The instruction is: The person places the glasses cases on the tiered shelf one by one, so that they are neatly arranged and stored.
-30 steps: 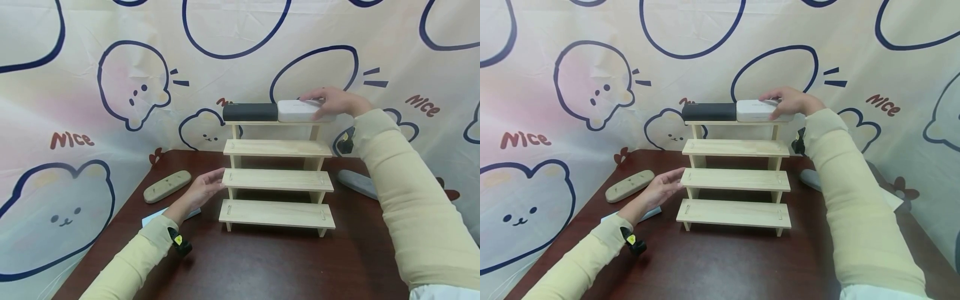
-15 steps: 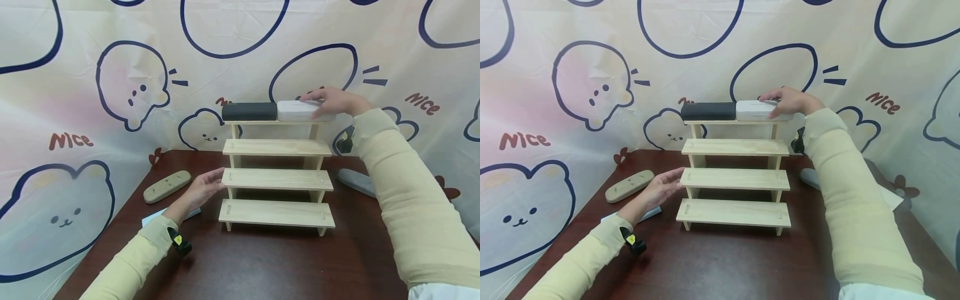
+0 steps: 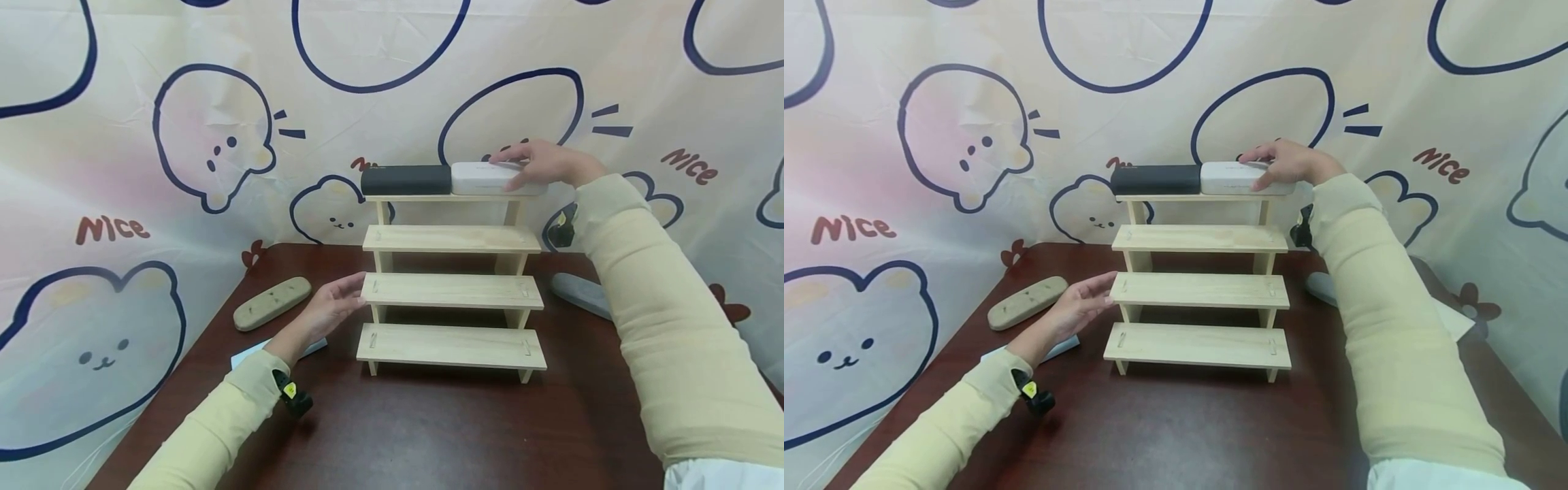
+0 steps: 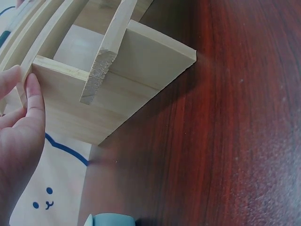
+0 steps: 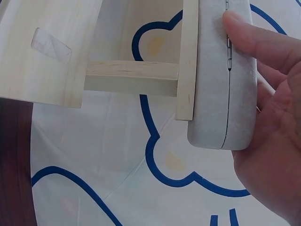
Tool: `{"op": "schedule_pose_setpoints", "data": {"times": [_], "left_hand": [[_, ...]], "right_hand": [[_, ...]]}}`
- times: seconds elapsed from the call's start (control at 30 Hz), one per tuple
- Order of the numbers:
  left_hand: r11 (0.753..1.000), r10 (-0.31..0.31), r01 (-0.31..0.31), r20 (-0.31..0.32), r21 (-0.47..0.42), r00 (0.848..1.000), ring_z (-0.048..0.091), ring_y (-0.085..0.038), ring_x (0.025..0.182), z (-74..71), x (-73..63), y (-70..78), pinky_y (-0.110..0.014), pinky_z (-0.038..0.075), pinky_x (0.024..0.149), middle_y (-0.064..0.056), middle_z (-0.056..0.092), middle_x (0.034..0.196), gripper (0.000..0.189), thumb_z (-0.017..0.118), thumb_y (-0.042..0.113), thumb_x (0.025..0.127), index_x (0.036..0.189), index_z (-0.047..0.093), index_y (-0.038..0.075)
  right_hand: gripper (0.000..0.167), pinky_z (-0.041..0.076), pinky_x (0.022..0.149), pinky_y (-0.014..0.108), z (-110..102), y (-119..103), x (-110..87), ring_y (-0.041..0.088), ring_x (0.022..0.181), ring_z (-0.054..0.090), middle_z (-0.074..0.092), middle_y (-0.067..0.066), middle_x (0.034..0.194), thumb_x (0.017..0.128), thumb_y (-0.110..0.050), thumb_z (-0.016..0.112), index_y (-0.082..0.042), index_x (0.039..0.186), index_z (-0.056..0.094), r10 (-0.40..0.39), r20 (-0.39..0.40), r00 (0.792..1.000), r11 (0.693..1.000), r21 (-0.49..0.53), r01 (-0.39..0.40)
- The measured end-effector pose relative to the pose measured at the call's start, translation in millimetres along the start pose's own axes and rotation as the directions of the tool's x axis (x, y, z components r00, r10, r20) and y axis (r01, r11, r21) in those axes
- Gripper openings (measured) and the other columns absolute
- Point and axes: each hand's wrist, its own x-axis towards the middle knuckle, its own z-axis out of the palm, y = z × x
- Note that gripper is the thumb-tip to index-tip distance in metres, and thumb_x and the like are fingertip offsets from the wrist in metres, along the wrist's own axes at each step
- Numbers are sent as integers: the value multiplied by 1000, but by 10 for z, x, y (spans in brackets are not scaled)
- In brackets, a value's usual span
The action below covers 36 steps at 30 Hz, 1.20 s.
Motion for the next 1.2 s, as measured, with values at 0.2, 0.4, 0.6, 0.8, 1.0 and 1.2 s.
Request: {"op": "schedule_pose_setpoints", "data": {"times": [0.2, 0.4, 0.6, 0.8, 1.0, 1.2], "left_hand": [[1000, -8, 8, -7, 5, 1000, 49, -29, 127, -11, -1, -19, -47, 31, 109, -16, 43, 146, 60, 60, -4, 93, 148, 37, 4], [1000, -14, 14, -12, 0, 1000, 49, -28, 127, -7, -9, -24, -45, 33, 108, -15, 43, 146, 61, 61, -3, 93, 148, 38, 4], [1000, -4, 4, -2, -6, 1000, 49, -28, 127, -14, -6, -20, -45, 34, 108, -16, 43, 146, 60, 61, -3, 92, 148, 38, 4], [1000, 4, -4, -3, 1, 1000, 49, -29, 127, -21, -2, -23, -44, 34, 108, -16, 43, 146, 61, 61, -3, 92, 148, 37, 3], [1000, 6, -6, 1, 9, 1000, 49, -28, 127, -23, 3, -21, -41, 37, 106, -16, 43, 146, 61, 61, -2, 93, 148, 37, 4], [1000, 8, -8, 5, 8, 1000, 50, -28, 126, -8, 12, -6, -42, 36, 107, -17, 43, 145, 61, 61, -2, 93, 148, 37, 3]], "right_hand": [[75, 23, 105, 66, 6, 12, -1, 41, 137, 21, 17, 13, 160, 87, -28, 71, -22, 152, 35, -16, -2, 1000, 1000, -1, 16], [80, 23, 105, 68, 21, 83, -60, 40, 139, 21, 19, 11, 160, 87, -28, 73, -22, 154, 30, -77, -43, 996, 997, 10, 78], [84, 19, 106, 69, 39, 212, -196, 39, 142, 20, 23, 10, 159, 86, -31, 74, -21, 155, 27, -97, -137, 986, 994, 43, 104], [86, 16, 105, 72, 50, 303, -354, 38, 143, 19, 23, 8, 159, 85, -37, 74, -25, 155, 26, -70, -203, 977, 991, 97, 91], [87, 16, 106, 70, 84, 447, -469, 32, 144, 19, 24, 4, 159, 85, -39, 73, -26, 155, 24, -76, -245, 967, 980, 160, 118], [83, 17, 110, 64, 103, 567, -624, 30, 145, 17, 24, 7, 159, 88, -35, 72, -26, 155, 25, -71, -289, 955, 973, 192, 131]]}}
